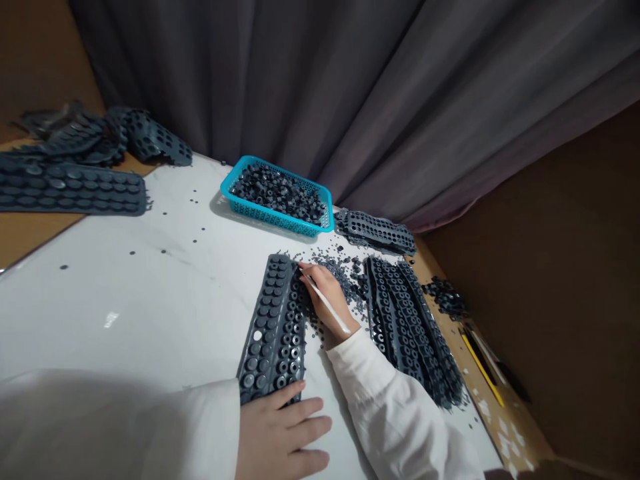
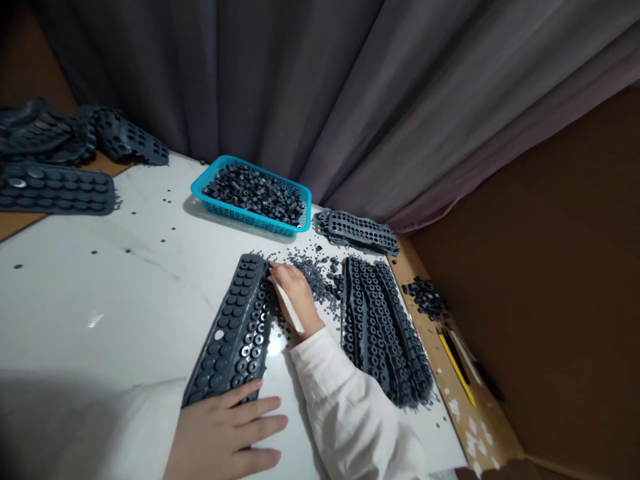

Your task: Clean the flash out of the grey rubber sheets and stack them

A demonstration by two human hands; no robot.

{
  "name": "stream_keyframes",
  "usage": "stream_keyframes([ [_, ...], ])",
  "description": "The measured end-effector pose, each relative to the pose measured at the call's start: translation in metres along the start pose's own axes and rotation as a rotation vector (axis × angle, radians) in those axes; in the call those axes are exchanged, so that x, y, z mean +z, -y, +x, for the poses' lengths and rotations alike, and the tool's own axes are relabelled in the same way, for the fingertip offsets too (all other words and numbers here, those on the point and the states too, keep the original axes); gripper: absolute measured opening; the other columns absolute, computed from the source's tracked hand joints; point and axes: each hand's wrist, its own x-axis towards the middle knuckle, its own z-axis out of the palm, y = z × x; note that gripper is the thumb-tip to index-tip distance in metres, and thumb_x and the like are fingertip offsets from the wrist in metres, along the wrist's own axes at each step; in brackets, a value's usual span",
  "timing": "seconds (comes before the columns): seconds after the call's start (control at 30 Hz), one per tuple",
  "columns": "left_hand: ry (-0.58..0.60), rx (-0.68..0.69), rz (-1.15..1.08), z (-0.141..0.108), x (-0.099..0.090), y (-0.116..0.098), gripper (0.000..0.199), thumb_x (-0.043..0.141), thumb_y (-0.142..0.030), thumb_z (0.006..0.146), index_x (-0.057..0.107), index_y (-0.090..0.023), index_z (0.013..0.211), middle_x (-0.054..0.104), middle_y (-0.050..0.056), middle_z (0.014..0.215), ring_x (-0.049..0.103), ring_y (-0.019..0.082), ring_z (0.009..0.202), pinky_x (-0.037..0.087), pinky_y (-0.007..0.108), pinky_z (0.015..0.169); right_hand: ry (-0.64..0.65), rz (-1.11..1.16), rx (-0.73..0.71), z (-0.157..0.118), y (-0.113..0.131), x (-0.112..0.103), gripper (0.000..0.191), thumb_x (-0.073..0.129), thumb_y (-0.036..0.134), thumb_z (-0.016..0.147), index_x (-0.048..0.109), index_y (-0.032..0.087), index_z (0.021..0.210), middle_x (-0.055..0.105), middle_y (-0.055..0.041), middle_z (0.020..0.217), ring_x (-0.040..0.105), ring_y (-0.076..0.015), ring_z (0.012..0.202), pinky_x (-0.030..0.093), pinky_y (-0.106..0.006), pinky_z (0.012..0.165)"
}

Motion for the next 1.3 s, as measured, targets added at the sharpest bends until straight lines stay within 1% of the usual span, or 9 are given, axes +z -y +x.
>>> stream_keyframes([
  [0.1, -0.002, -0.005, -0.001, 0.000, 0.000, 0.000, 0.021, 0.049, -0.033, 0.092, 0.058, -0.033, 0.111, 0.051, -0.006, 0.132, 0.041, 0.017, 0.124, 0.014, 0.039, 0.113, -0.120, -0.051, 0.075, 0.002, -0.006, -0.003, 0.013, 0.045, 0.025, 0.090, 0.057, 0.021, 0.091, 0.065, -0.0117, 0.113, 0.060, -0.0237, 0.106, 0.046, -0.041, 0.092],
  [0.2, -0.011, -0.008, -0.002, 0.001, -0.001, 0.000, 0.021, 0.045, -0.033, 0.094, 0.058, -0.033, 0.110, 0.051, -0.007, 0.132, 0.040, 0.016, 0.124, 0.010, 0.039, 0.114, -0.180, 0.032, 0.164, -0.002, -0.007, -0.008, 0.011, 0.046, 0.027, 0.090, 0.054, 0.021, 0.094, 0.063, -0.0120, 0.118, 0.060, -0.0235, 0.109, 0.046, -0.041, 0.092],
  [0.3, -0.022, -0.008, -0.002, 0.001, -0.001, 0.000, 0.020, 0.045, -0.033, 0.094, 0.058, -0.032, 0.109, 0.052, -0.007, 0.131, 0.040, 0.016, 0.124, 0.008, 0.039, 0.114, -0.113, 0.171, 0.167, -0.007, -0.004, -0.009, 0.009, 0.048, 0.028, 0.090, 0.053, 0.021, 0.093, 0.060, -0.0114, 0.123, 0.056, -0.0217, 0.115, 0.043, -0.040, 0.097],
  [0.47, -0.028, -0.013, 0.002, 0.001, 0.000, -0.001, 0.020, 0.046, -0.033, 0.093, 0.059, -0.033, 0.108, 0.052, -0.007, 0.130, 0.040, 0.016, 0.124, 0.011, 0.039, 0.114, -0.021, 0.252, 0.160, -0.007, -0.002, -0.002, 0.010, 0.049, 0.030, 0.090, 0.054, 0.021, 0.090, 0.064, -0.0105, 0.116, 0.058, -0.0198, 0.114, 0.043, -0.038, 0.096],
  [0.73, 0.002, 0.004, -0.001, 0.001, -0.001, 0.000, 0.021, 0.052, -0.034, 0.090, 0.058, -0.033, 0.110, 0.051, -0.006, 0.132, 0.042, 0.017, 0.124, 0.017, 0.039, 0.113, 0.023, 0.131, 0.133, -0.004, -0.006, 0.000, 0.012, 0.042, 0.029, 0.092, 0.052, 0.022, 0.092, 0.064, -0.0092, 0.117, 0.059, -0.0207, 0.111, 0.047, -0.036, 0.091],
  [0.87, -0.003, 0.004, -0.003, 0.000, -0.001, 0.001, 0.021, 0.050, -0.033, 0.091, 0.058, -0.033, 0.111, 0.052, -0.006, 0.132, 0.042, 0.017, 0.124, 0.017, 0.039, 0.113, -0.004, 0.002, 0.100, 0.001, -0.007, 0.002, 0.014, 0.040, 0.027, 0.092, 0.053, 0.022, 0.095, 0.065, -0.0088, 0.113, 0.062, -0.0221, 0.106, 0.049, -0.035, 0.087],
  [1.0, -0.016, -0.001, 0.000, 0.000, -0.001, 0.000, 0.021, 0.049, -0.032, 0.092, 0.058, -0.033, 0.110, 0.051, -0.006, 0.131, 0.041, 0.016, 0.124, 0.015, 0.038, 0.113, -0.054, -0.056, 0.092, 0.009, -0.015, 0.003, 0.018, 0.040, 0.026, 0.091, 0.053, 0.021, 0.101, 0.067, -0.0088, 0.107, 0.064, -0.0221, 0.099, 0.050, -0.033, 0.083],
  [1.17, -0.001, 0.010, 0.000, -0.001, 0.001, 0.001, 0.022, 0.050, -0.031, 0.092, 0.057, -0.033, 0.113, 0.050, -0.006, 0.134, 0.041, 0.016, 0.124, 0.014, 0.039, 0.114, -0.132, -0.105, 0.138, 0.017, -0.023, -0.006, 0.019, 0.038, 0.029, 0.092, 0.053, 0.020, 0.099, 0.068, -0.0093, 0.099, 0.065, -0.0221, 0.087, 0.049, -0.032, 0.075],
  [1.3, -0.008, 0.016, 0.008, -0.002, 0.002, 0.003, 0.021, 0.048, -0.032, 0.093, 0.057, -0.033, 0.112, 0.051, -0.006, 0.132, 0.041, 0.016, 0.124, 0.010, 0.039, 0.114, -0.181, -0.143, 0.179, 0.010, -0.019, -0.020, 0.017, 0.040, 0.032, 0.092, 0.052, 0.020, 0.095, 0.068, -0.0074, 0.086, 0.065, -0.0211, 0.074, 0.046, -0.029, 0.068],
])
